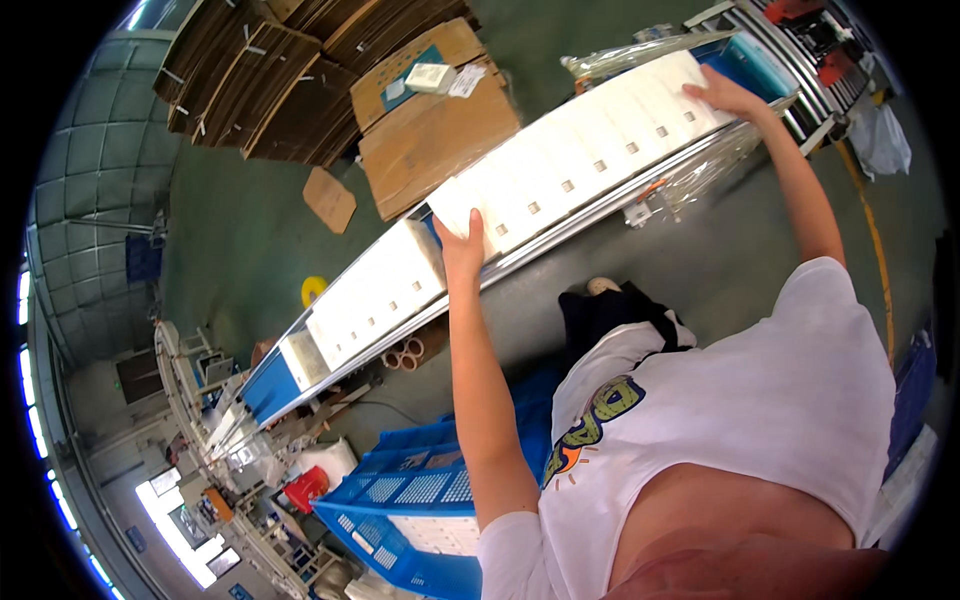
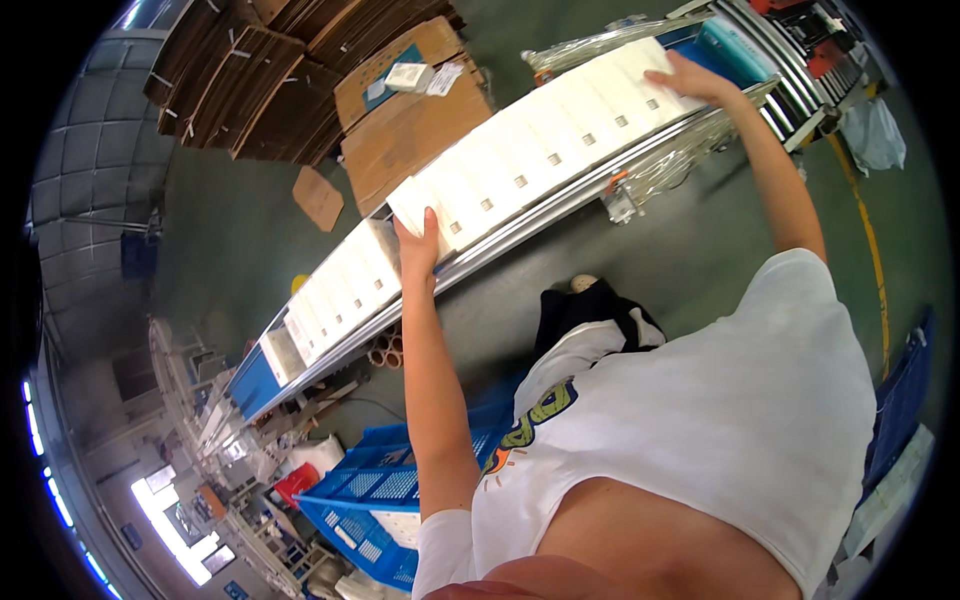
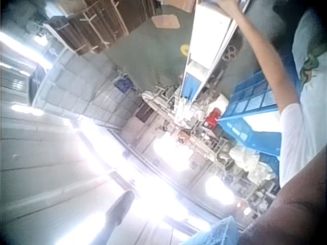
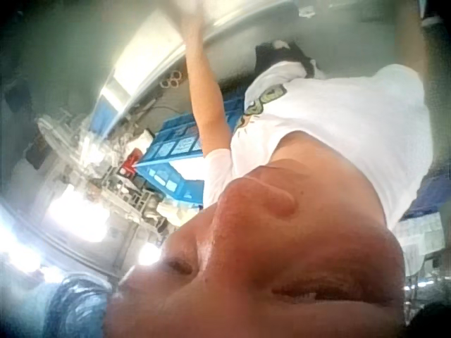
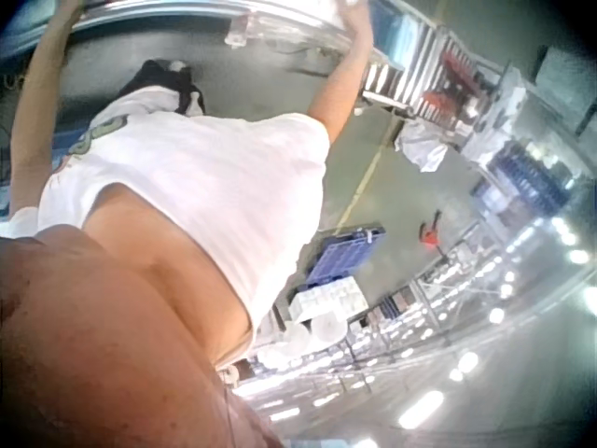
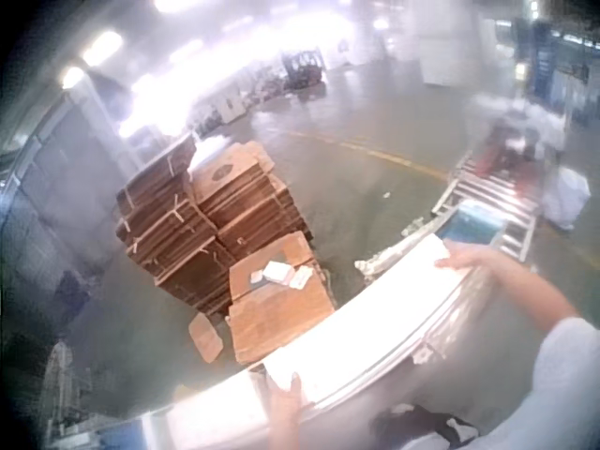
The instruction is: The person repeatedly picks up stacks of white rectangular boxes from a conveyor belt and places them into a blue plastic crate. The person arranges the boxes in neat rows within the crate, occasionally adjusting the stack to ensure alignment. The process is continuous, with the person moving between the conveyor and the crate to fill it.
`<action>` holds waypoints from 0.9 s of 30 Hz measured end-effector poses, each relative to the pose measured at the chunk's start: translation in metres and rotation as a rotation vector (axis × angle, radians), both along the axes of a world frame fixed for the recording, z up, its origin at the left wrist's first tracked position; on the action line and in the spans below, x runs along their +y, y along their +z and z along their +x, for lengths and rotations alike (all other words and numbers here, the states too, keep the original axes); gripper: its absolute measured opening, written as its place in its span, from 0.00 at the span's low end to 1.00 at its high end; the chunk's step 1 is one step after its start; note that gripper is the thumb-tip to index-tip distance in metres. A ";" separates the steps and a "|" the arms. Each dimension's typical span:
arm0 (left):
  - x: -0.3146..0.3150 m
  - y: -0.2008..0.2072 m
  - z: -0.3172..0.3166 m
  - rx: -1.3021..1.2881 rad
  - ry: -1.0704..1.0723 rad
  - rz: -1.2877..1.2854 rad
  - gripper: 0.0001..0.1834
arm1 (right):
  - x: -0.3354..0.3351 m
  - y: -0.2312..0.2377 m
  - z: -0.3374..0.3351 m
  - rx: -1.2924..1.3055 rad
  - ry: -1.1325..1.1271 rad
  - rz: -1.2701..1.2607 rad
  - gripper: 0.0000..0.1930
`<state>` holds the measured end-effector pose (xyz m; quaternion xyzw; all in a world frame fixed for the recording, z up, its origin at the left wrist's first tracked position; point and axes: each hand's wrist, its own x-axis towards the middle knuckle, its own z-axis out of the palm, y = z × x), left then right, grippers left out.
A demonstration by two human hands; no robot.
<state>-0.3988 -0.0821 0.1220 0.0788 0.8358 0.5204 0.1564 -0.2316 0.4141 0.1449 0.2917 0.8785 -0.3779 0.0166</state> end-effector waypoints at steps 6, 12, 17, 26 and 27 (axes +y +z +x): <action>0.009 0.038 0.006 0.085 -0.109 -0.175 0.46 | -0.034 0.032 0.007 0.180 -0.080 -0.356 0.31; -0.011 0.070 0.004 0.182 -0.123 -0.094 0.42 | -0.054 0.038 0.009 0.199 -0.156 -0.438 0.29; -0.050 0.134 0.023 0.255 -0.057 -0.088 0.38 | -0.077 0.073 0.008 0.327 -0.097 -0.385 0.23; -0.293 0.249 0.101 0.592 0.258 0.121 0.34 | -0.223 0.184 -0.070 0.665 0.208 -0.267 0.21; -0.328 0.256 0.124 0.630 0.301 0.145 0.34 | -0.257 0.196 -0.080 0.697 0.265 -0.274 0.23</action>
